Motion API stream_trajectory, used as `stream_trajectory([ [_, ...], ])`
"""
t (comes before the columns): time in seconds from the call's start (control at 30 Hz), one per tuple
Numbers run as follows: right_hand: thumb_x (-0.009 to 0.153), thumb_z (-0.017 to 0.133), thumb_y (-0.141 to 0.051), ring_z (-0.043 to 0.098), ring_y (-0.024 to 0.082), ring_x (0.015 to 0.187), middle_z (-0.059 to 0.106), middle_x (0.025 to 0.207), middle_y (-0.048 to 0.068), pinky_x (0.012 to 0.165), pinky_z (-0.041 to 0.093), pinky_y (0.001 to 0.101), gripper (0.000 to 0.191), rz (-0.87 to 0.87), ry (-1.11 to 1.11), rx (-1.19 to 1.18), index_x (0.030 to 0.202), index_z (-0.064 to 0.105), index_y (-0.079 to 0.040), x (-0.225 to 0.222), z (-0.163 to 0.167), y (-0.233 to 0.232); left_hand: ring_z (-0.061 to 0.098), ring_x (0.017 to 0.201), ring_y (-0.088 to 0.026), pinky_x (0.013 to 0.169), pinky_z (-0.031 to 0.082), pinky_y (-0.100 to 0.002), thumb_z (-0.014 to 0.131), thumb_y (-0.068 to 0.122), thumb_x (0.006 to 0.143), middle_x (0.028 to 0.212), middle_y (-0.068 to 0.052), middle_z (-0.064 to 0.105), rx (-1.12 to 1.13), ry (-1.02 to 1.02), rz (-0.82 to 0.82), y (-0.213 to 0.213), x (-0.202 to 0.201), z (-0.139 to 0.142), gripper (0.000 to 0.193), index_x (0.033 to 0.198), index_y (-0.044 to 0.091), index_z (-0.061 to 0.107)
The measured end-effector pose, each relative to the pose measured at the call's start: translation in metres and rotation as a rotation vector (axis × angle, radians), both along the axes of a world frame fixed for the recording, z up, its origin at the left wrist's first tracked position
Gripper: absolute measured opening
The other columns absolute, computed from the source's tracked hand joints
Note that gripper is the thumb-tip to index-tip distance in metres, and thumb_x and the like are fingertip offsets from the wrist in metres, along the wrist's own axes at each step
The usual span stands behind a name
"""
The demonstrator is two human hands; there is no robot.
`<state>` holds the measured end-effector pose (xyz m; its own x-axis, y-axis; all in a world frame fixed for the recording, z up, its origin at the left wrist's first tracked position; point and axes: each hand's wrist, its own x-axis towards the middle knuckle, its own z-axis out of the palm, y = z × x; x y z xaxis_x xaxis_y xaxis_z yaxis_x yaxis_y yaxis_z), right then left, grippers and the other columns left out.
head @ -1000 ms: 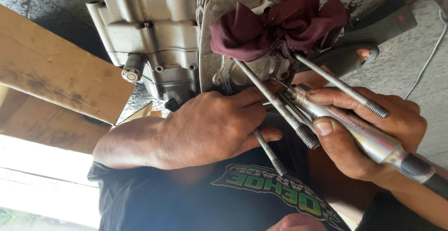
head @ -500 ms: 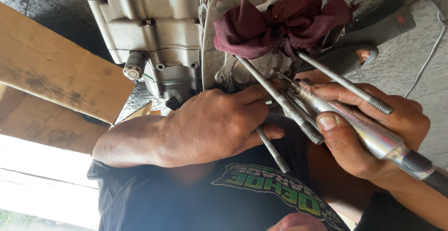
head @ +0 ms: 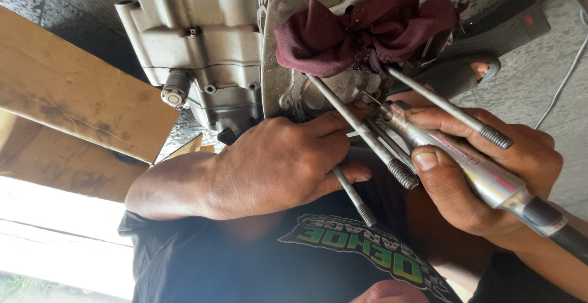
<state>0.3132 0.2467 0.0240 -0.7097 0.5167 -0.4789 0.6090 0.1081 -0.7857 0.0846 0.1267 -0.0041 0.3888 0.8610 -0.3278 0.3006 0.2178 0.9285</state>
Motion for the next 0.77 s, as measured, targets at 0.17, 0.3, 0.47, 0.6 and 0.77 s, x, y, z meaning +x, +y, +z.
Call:
stream_trajectory([
  [0.17, 0.096, 0.065, -0.023, 0.075, 0.016, 0.072, 0.075, 0.098, 0.018, 0.057, 0.057, 0.0235, 0.032, 0.042, -0.019, 0.005, 0.116, 0.066, 0.001, 0.005, -0.001, 0.000, 0.073, 0.059, -0.033, 0.045, 0.059, -0.040, 0.069, 0.038, 0.096, 0.118, -0.018, 0.071, -0.006, -0.002, 0.000, -0.001, -0.001, 0.000, 0.048, 0.075, -0.005, 0.064],
  [0.3, 0.107, 0.061, -0.014, 0.076, 0.028, 0.087, 0.071, 0.114, 0.024, 0.065, 0.062, 0.0309, 0.025, 0.352, 0.254, 0.328, 0.131, 0.057, -0.019, 0.005, -0.006, 0.004, 0.073, 0.059, -0.034, 0.046, 0.060, -0.040, 0.069, 0.038, 0.097, 0.120, -0.019, 0.070, -0.002, -0.004, 0.000, -0.001, -0.001, -0.001, 0.048, 0.077, -0.005, 0.064],
  [0.47, 0.104, 0.064, -0.005, 0.077, 0.035, 0.093, 0.071, 0.111, 0.028, 0.072, 0.063, 0.0370, 0.023, 0.385, 0.282, 0.449, 0.123, 0.057, -0.014, -0.005, -0.011, 0.007, 0.074, 0.060, -0.033, 0.046, 0.061, -0.039, 0.069, 0.038, 0.097, 0.122, -0.020, 0.069, -0.022, -0.020, -0.005, -0.001, -0.002, -0.001, 0.048, 0.079, -0.005, 0.064],
  [0.6, 0.095, 0.062, -0.013, 0.076, 0.030, 0.098, 0.073, 0.107, 0.021, 0.086, 0.063, 0.0346, 0.027, 0.016, 0.101, 0.025, 0.113, 0.065, 0.006, -0.009, -0.004, 0.002, 0.073, 0.061, -0.033, 0.047, 0.060, -0.040, 0.069, 0.038, 0.097, 0.122, -0.019, 0.069, -0.012, -0.003, -0.004, -0.001, -0.002, 0.000, 0.047, 0.080, -0.005, 0.065],
  [0.77, 0.090, 0.065, -0.015, 0.078, 0.026, 0.090, 0.074, 0.103, 0.022, 0.073, 0.063, 0.0292, 0.030, -0.023, 0.056, -0.013, 0.108, 0.067, 0.009, -0.009, -0.003, 0.000, 0.073, 0.060, -0.034, 0.046, 0.060, -0.041, 0.070, 0.038, 0.096, 0.125, -0.017, 0.069, -0.037, 0.010, -0.017, -0.001, -0.002, 0.001, 0.046, 0.078, -0.004, 0.065],
])
